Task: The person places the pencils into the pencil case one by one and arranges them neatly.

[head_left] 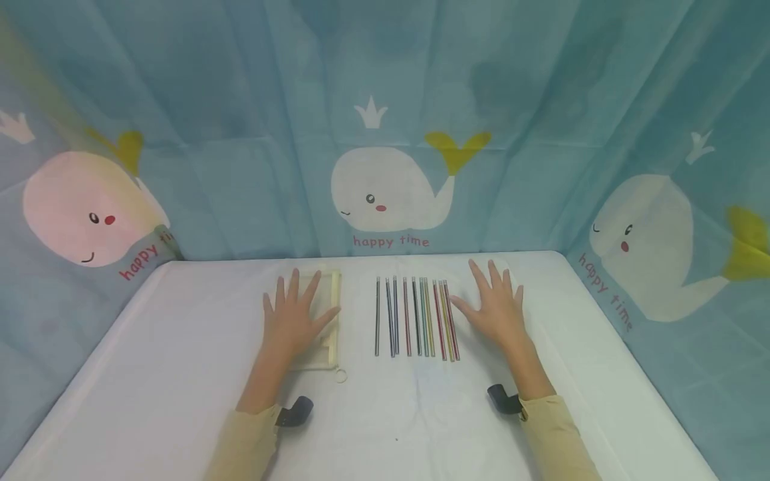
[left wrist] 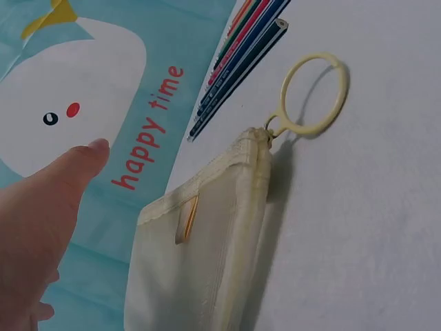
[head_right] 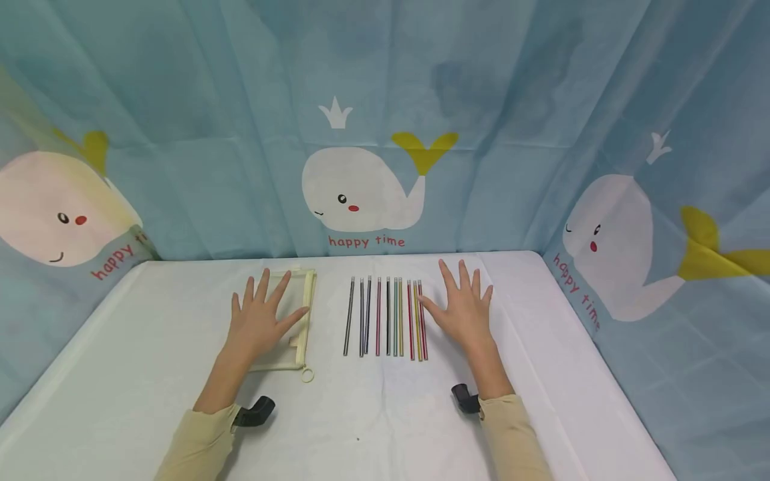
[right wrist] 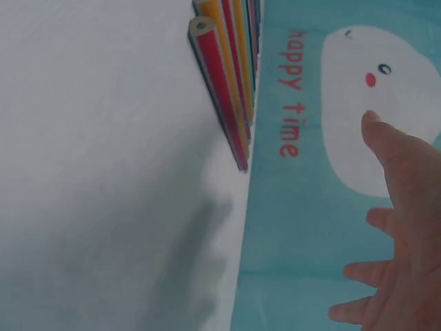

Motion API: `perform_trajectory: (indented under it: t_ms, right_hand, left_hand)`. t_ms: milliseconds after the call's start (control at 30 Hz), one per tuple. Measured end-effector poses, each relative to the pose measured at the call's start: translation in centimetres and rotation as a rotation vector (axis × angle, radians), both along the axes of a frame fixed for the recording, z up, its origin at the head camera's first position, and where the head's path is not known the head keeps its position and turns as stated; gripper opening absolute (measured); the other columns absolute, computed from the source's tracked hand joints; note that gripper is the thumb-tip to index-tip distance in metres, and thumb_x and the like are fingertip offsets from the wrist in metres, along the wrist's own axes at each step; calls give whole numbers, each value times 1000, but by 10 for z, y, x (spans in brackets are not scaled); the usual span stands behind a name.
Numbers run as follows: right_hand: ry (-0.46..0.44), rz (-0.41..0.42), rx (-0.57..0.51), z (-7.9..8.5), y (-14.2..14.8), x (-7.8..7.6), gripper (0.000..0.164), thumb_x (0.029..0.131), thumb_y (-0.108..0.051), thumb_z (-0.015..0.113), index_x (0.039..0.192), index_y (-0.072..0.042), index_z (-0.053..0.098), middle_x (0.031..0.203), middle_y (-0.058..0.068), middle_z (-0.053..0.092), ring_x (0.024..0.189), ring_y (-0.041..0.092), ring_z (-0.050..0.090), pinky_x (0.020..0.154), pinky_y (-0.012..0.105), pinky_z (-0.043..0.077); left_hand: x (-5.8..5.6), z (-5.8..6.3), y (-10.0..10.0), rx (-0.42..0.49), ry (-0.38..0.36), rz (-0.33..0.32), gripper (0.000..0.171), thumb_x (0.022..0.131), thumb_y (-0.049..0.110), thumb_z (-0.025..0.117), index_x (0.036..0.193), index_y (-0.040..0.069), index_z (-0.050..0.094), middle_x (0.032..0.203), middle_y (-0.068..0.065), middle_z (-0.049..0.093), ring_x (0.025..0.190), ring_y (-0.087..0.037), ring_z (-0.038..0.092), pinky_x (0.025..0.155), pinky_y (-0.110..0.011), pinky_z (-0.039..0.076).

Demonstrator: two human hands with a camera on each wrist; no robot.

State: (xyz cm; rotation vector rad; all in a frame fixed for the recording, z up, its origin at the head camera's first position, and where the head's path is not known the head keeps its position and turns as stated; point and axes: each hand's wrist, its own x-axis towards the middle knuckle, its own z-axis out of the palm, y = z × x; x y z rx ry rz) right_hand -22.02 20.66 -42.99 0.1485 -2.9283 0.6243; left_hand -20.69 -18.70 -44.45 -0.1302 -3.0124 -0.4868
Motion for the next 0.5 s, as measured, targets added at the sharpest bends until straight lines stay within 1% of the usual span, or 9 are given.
perform_trajectory:
  t_ms: [100, 267, 367, 500]
  right_hand:
    - [13, 4, -5, 2, -6, -1, 87, 100, -54, 65, 168, -15, 28, 172, 29, 20, 156, 59, 13, 117, 81, 7]
    - [30, 20, -14, 7, -18, -3, 83, 101, -51, 66, 166, -12, 33, 169, 28, 28, 154, 59, 22, 118, 79, 15]
    - [31, 43, -35, 10, -27, -5, 82, 102, -50, 66, 166, -10, 33, 168, 28, 30, 153, 56, 26, 119, 75, 21]
    - [18, 74, -85, 13, -41, -6, 79, 103, -45, 66, 166, -10, 33, 168, 27, 33, 154, 50, 31, 120, 68, 28]
  left_hand:
    - [1, 0, 0, -2, 13, -15, 89, 101, 61, 58, 169, 15, 24, 173, -30, 11, 157, -58, 8, 119, -78, 9]
    - [2, 1, 0, 14, 12, -42, 89, 102, 59, 58, 169, 11, 23, 171, -32, 15, 156, -59, 12, 120, -76, 15]
    - [3, -1, -1, 10, -9, -50, 89, 103, 59, 57, 169, 10, 22, 171, -31, 16, 156, -59, 13, 119, -77, 16]
    - [5, -4, -2, 4, -43, -47, 89, 103, 59, 57, 168, 9, 24, 171, -30, 19, 155, -60, 16, 116, -79, 19]
